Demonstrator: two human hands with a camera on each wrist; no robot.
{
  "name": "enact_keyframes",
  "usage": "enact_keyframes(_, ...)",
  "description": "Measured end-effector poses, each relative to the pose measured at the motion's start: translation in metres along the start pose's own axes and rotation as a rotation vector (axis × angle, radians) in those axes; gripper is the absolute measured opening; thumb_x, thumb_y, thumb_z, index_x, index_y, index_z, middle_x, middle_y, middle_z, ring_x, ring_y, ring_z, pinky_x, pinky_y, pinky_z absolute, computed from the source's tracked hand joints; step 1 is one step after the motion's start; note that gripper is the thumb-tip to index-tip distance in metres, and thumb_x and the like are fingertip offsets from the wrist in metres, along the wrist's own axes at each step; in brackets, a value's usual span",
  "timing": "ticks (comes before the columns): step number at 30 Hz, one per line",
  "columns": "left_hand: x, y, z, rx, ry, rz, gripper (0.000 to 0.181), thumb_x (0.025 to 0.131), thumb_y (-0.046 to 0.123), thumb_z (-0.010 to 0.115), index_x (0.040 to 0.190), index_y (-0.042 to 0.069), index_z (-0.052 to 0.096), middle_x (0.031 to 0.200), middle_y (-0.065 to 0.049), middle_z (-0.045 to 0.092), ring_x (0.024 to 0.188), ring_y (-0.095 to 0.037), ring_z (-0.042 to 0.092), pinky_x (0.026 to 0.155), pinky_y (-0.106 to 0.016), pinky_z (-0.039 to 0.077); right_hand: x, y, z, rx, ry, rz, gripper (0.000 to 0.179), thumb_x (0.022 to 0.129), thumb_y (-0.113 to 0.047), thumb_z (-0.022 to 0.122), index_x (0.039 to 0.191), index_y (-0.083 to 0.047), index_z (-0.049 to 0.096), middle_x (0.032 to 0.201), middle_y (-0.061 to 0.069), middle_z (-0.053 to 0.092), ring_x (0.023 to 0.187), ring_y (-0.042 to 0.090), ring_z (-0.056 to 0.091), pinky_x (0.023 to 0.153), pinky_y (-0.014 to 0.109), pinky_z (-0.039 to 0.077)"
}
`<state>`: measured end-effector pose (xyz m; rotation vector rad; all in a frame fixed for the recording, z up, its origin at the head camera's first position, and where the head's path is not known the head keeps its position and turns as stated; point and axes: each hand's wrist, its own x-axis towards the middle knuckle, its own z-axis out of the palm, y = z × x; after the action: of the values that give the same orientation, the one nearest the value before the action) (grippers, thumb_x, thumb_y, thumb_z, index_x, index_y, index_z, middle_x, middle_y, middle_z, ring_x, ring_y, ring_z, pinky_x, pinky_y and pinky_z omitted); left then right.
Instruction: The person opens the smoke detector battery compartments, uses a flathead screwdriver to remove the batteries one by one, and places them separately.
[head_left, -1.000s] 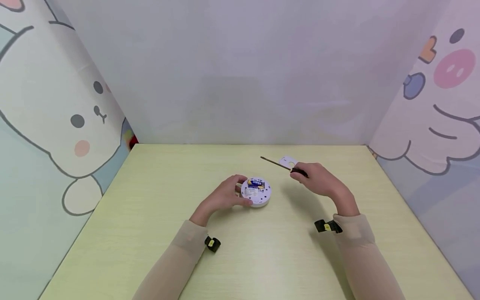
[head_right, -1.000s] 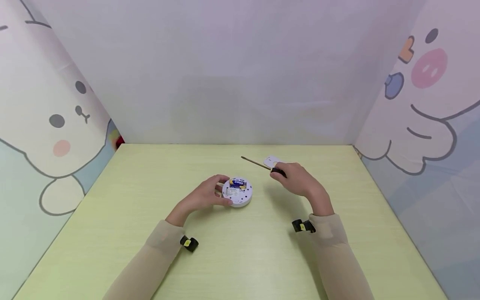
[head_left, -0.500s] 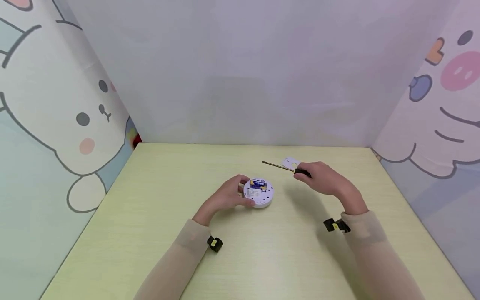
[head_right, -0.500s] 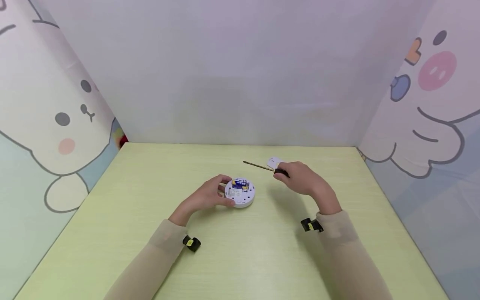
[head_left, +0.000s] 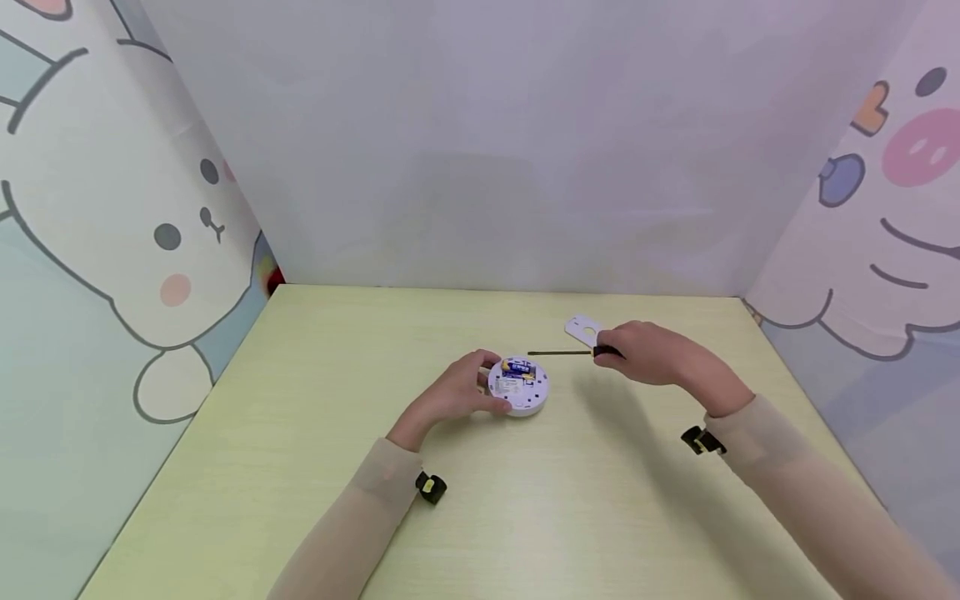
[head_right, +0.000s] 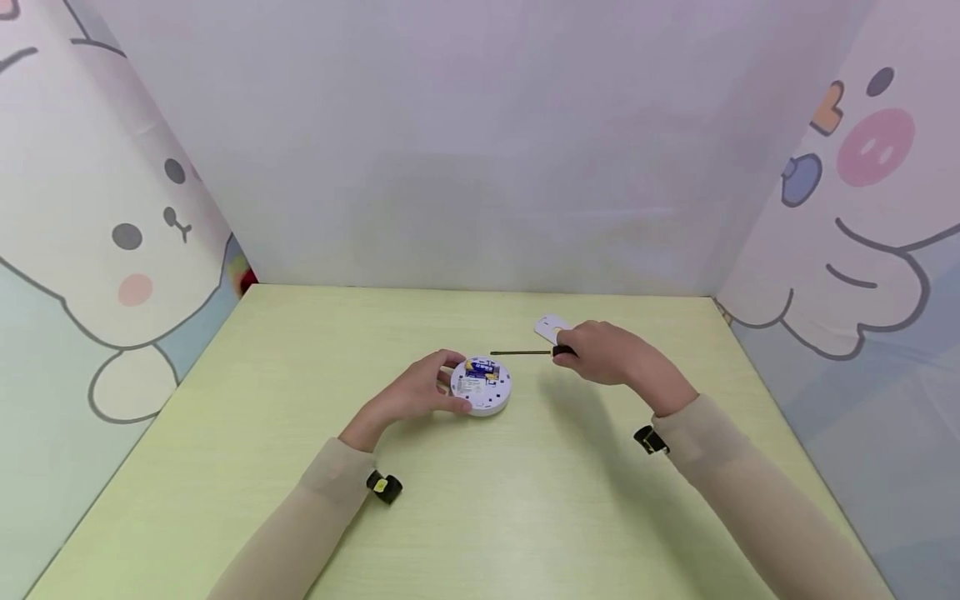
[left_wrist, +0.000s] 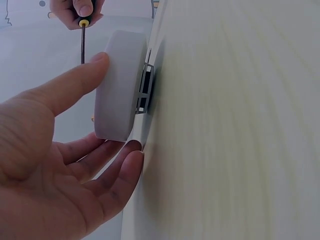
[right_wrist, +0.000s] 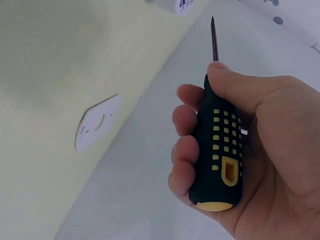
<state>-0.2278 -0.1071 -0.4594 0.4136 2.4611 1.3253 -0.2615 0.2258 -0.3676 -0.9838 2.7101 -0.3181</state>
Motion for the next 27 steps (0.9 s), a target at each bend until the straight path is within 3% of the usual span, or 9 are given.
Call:
enact_keyframes(6, 0.001, -0.001, 0.0, 0.003, 0.001, -0.005, 0.084, 0.084, 0.026, 0.094, 0.153, 0.01, 0.048, 0.135, -0.005, 0.064, 0.119, -0.022, 0.064, 0.097, -0.043, 0.055, 0.003, -0.007, -0.005, -0.093, -0.054, -0.009, 0.016, 0.109, -0.022, 0.062, 0.094, -0.016, 0.063, 0.078, -0.005, 0.054, 0.068, 0.011, 0.045, 0.067, 0.032, 0.039)
enact_keyframes(16, 0.003, -0.002, 0.001, 0.019, 0.003, 0.003, 0.083, 0.084, 0.027, 0.094, 0.152, 0.011, 0.049, 0.135, -0.005, 0.064, 0.116, -0.021, 0.064, 0.096, -0.041, 0.055, 0.005, -0.018, -0.013, -0.237, -0.091, -0.045, 0.023, 0.107, -0.021, 0.065, 0.088, -0.015, 0.055, 0.073, -0.002, 0.047, 0.066, 0.011, 0.04, 0.064, 0.032, 0.034)
enact_keyframes(27, 0.002, -0.001, 0.001, 0.026, 0.011, -0.002, 0.082, 0.084, 0.026, 0.094, 0.151, 0.01, 0.049, 0.135, -0.007, 0.064, 0.115, -0.021, 0.064, 0.097, -0.042, 0.055, 0.011, -0.034, -0.025, -0.377, -0.109, -0.067, 0.026, 0.104, -0.021, 0.07, 0.082, -0.015, 0.058, 0.072, -0.003, 0.05, 0.067, 0.014, 0.044, 0.062, 0.032, 0.04)
